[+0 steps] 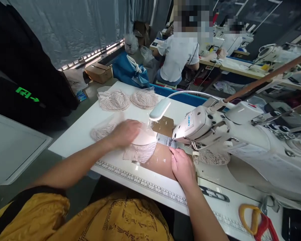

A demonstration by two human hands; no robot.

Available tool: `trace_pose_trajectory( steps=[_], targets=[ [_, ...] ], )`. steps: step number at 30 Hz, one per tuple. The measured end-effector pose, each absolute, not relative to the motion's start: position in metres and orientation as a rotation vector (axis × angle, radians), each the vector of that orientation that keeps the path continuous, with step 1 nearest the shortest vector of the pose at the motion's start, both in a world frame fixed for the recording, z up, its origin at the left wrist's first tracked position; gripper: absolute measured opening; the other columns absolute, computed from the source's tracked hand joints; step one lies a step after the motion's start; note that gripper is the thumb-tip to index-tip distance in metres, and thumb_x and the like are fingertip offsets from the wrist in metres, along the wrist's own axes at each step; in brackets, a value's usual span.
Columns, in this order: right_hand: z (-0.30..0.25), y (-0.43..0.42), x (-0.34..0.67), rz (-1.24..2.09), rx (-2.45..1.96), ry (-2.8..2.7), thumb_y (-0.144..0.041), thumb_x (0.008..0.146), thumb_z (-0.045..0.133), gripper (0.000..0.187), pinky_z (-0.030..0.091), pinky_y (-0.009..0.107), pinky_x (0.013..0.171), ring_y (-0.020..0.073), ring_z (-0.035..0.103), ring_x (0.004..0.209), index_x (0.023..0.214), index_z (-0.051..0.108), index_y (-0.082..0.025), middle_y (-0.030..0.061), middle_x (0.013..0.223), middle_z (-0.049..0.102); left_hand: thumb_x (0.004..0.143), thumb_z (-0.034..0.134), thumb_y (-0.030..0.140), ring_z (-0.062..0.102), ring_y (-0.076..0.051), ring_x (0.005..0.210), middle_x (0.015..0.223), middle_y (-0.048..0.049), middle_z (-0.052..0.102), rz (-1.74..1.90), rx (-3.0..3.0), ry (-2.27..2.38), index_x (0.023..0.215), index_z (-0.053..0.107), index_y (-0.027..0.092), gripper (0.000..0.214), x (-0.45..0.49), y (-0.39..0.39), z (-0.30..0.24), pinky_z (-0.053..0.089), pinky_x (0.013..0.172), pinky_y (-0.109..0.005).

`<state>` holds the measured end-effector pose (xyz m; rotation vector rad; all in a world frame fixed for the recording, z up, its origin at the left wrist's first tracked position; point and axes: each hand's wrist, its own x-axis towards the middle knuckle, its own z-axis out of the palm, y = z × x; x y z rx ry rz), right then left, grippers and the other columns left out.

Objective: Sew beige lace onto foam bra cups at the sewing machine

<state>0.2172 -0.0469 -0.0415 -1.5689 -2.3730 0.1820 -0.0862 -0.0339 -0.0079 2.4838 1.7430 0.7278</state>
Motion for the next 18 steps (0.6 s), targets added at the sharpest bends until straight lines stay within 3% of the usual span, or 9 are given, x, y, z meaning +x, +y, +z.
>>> trace_pose_trajectory(
  steps=[3,6,10,12,14,15,18],
  targets=[
    [-0.043,-0.046,0.217,0.217,-1.536,-2.347,-0.021,0.093,0.038,0.040,0.051,0.036,0.080,0.0242,0.065,0.095,0.121,0.067,-0.016,0.0110,0.112,0.069,0.098,0.037,0.044,0.061,-0.030,0.100,0.105,-0.0198,0.067,0.869,2.364,2.024,0.105,0.064,0.011,0.043,-0.149,-0.041,-0.019,0.051,0.084,-0.051],
    [-0.042,-0.046,0.217,0.302,-1.502,-2.293,-0.025,0.093,0.041,0.038,0.051,0.040,0.086,0.0255,0.064,0.099,0.118,0.069,-0.017,0.0115,0.114,0.068,0.093,0.045,0.054,0.060,-0.023,0.078,0.082,-0.0123,0.067,0.941,2.276,2.155,0.078,0.060,0.018,0.042,-0.193,-0.051,-0.033,0.052,0.068,-0.041],
    [-0.025,-0.056,0.217,0.627,-1.352,-2.155,-0.034,0.093,0.048,0.033,0.049,0.043,0.095,0.0260,0.062,0.109,0.113,0.070,-0.020,0.0112,0.118,0.068,0.098,0.041,0.043,0.051,-0.013,0.054,0.061,-0.0006,0.057,0.997,2.207,2.156,0.071,0.051,0.020,0.037,-0.203,-0.074,-0.029,0.043,0.049,-0.028],
    [-0.013,-0.069,0.211,0.947,-1.268,-2.093,-0.039,0.092,0.054,0.032,0.051,0.043,0.092,0.0254,0.063,0.106,0.114,0.070,-0.021,0.0111,0.114,0.069,0.100,0.038,0.035,0.053,-0.013,0.055,0.064,0.0007,0.058,1.080,2.170,2.158,0.077,0.051,0.020,0.031,-0.189,-0.089,-0.017,0.043,0.048,-0.026],
    [-0.004,-0.085,0.198,1.394,-1.134,-1.984,-0.045,0.089,0.060,0.040,0.055,0.041,0.083,0.0238,0.067,0.097,0.121,0.067,-0.023,0.0111,0.112,0.071,0.101,0.038,0.030,0.063,-0.016,0.078,0.093,-0.0039,0.066,1.271,2.172,2.103,0.091,0.054,0.017,0.022,-0.165,-0.104,-0.004,0.051,0.064,-0.028],
    [-0.002,-0.093,0.188,1.616,-1.034,-1.880,-0.050,0.086,0.063,0.048,0.056,0.040,0.080,0.0229,0.067,0.094,0.127,0.063,-0.024,0.0113,0.115,0.070,0.100,0.040,0.028,0.065,-0.019,0.091,0.104,-0.0074,0.066,1.374,2.234,1.985,0.095,0.054,0.016,0.019,-0.150,-0.111,0.000,0.053,0.074,-0.030],
    [-0.005,-0.112,0.150,1.957,-0.733,-1.465,-0.066,0.070,0.073,0.074,0.054,0.042,0.087,0.0258,0.065,0.107,0.130,0.059,-0.025,0.0130,0.131,0.062,0.098,0.043,0.020,0.066,-0.017,0.096,0.108,-0.0057,0.069,1.331,2.568,1.534,0.098,0.055,0.019,0.012,-0.099,-0.129,0.006,0.054,0.080,-0.027]
  ],
)
